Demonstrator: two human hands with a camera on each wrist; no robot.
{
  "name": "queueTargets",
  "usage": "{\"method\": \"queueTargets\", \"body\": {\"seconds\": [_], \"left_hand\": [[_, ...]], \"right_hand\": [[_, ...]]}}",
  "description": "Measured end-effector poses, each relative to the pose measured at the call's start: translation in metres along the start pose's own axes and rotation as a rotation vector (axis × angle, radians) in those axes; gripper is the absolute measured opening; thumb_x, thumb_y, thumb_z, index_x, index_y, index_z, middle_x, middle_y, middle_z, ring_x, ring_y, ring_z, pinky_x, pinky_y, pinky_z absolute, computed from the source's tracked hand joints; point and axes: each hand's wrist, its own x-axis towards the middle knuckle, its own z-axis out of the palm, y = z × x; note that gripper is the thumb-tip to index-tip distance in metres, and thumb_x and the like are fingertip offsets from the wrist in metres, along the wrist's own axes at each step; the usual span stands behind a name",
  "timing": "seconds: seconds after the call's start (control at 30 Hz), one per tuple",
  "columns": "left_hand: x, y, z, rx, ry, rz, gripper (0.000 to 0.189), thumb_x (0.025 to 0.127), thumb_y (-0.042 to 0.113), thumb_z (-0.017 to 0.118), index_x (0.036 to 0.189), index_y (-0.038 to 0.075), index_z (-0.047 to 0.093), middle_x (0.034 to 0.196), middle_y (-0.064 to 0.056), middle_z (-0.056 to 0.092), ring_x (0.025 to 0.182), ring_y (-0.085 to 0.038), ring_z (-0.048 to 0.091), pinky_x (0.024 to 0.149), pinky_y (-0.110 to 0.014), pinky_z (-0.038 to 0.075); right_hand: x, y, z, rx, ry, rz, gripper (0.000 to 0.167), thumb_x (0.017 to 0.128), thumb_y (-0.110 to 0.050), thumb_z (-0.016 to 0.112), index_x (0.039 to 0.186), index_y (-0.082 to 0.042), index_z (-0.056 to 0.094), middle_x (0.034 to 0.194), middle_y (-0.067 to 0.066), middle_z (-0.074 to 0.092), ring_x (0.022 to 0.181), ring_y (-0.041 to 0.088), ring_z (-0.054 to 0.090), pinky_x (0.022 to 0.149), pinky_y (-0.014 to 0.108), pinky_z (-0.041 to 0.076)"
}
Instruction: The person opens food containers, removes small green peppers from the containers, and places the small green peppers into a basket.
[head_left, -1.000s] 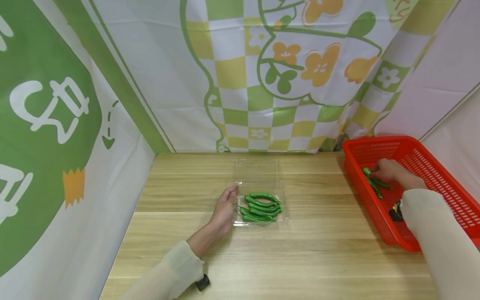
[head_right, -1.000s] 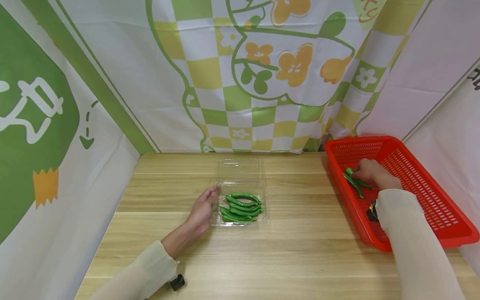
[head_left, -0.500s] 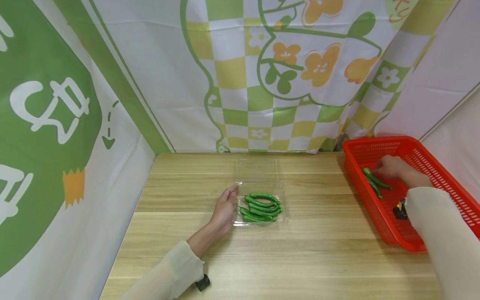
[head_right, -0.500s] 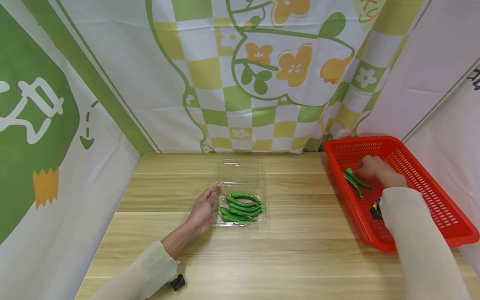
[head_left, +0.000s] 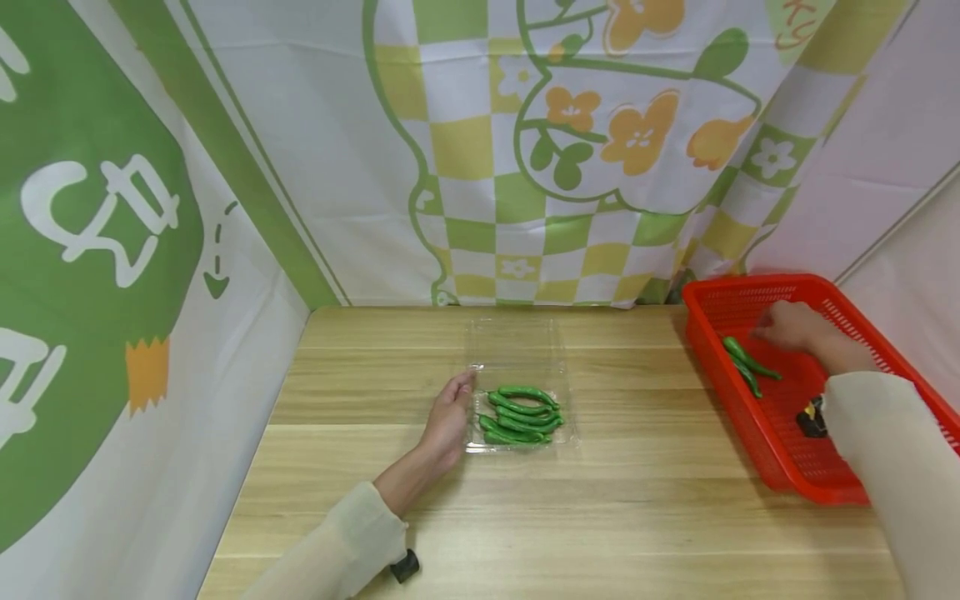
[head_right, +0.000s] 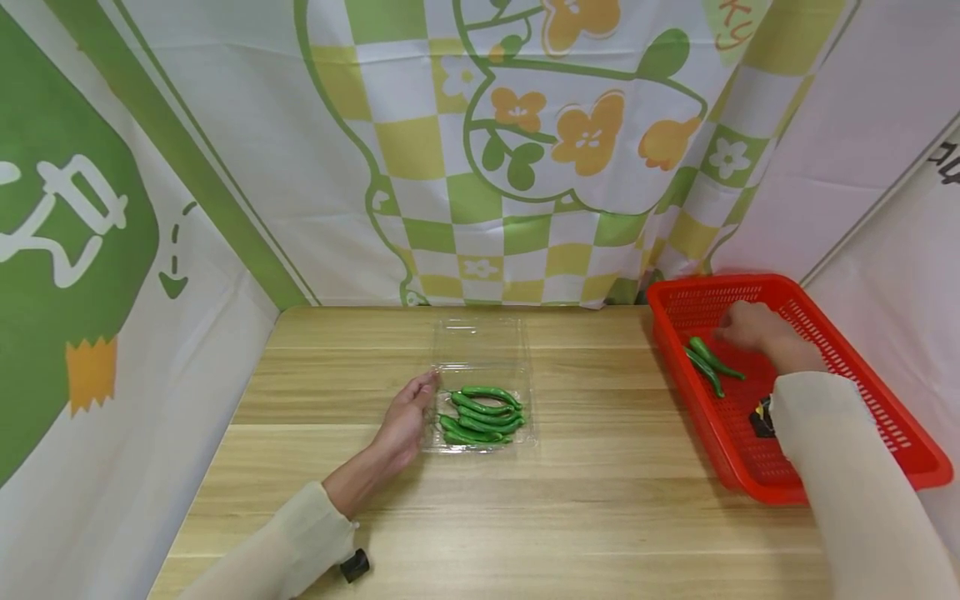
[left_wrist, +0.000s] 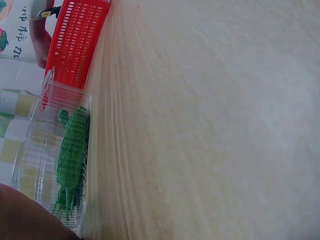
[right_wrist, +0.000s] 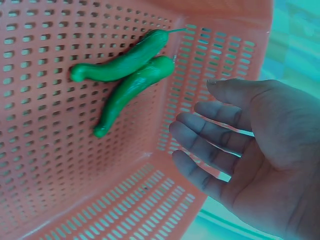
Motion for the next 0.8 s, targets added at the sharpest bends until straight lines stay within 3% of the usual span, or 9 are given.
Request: {"method": "queueTargets", "body": {"seconds": [0.2, 0.43, 0.67, 0.8], "left_hand": [[0.000, -0.001, 0.000, 0.002, -0.005, 0.001, 0.048, 0.115, 0.010, 0.029, 0.162, -0.001, 0.031, 0.173, -0.023, 0.022, 0.162, -0.043, 0.010, 0.133, -0.059, 0.006], [0.000, -0.001, 0.000, -0.011, 0.002, 0.005, 0.048, 0.115, 0.009, 0.029, 0.162, -0.002, 0.031, 0.173, -0.023, 0.022, 0.162, -0.042, 0.011, 0.134, -0.057, 0.006], [0.000, -0.001, 0.000, -0.009, -0.001, 0.006, 0.048, 0.115, 0.008, 0.029, 0.162, -0.002, 0.031, 0.173, -0.023, 0.022, 0.162, -0.043, 0.010, 0.134, -0.057, 0.006], [0.000, -0.001, 0.000, -0.018, -0.009, 0.007, 0.048, 0.115, 0.009, 0.028, 0.162, -0.002, 0.030, 0.173, -0.023, 0.021, 0.162, -0.042, 0.009, 0.134, -0.056, 0.005]], "right_hand": [[0.001, -0.008, -0.008, -0.051, 0.047, -0.019, 0.023, 0.098, -0.013, 0.067, 0.093, 0.009, 0.071, 0.076, 0.007, 0.068, 0.069, 0.025, 0.059, 0.066, 0.048, 0.057], [0.000, -0.030, -0.022, -0.108, 0.113, -0.061, 0.023, 0.098, -0.014, 0.066, 0.097, 0.007, 0.072, 0.085, 0.017, 0.074, 0.078, 0.038, 0.069, 0.076, 0.063, 0.059], [-0.003, -0.057, -0.030, -0.146, 0.135, -0.092, 0.023, 0.099, -0.015, 0.067, 0.103, 0.007, 0.072, 0.092, 0.019, 0.074, 0.083, 0.041, 0.070, 0.078, 0.064, 0.059], [-0.001, -0.073, -0.029, -0.142, 0.153, -0.112, 0.021, 0.100, -0.018, 0.067, 0.103, 0.002, 0.073, 0.091, 0.016, 0.074, 0.081, 0.039, 0.070, 0.073, 0.063, 0.059]]}}
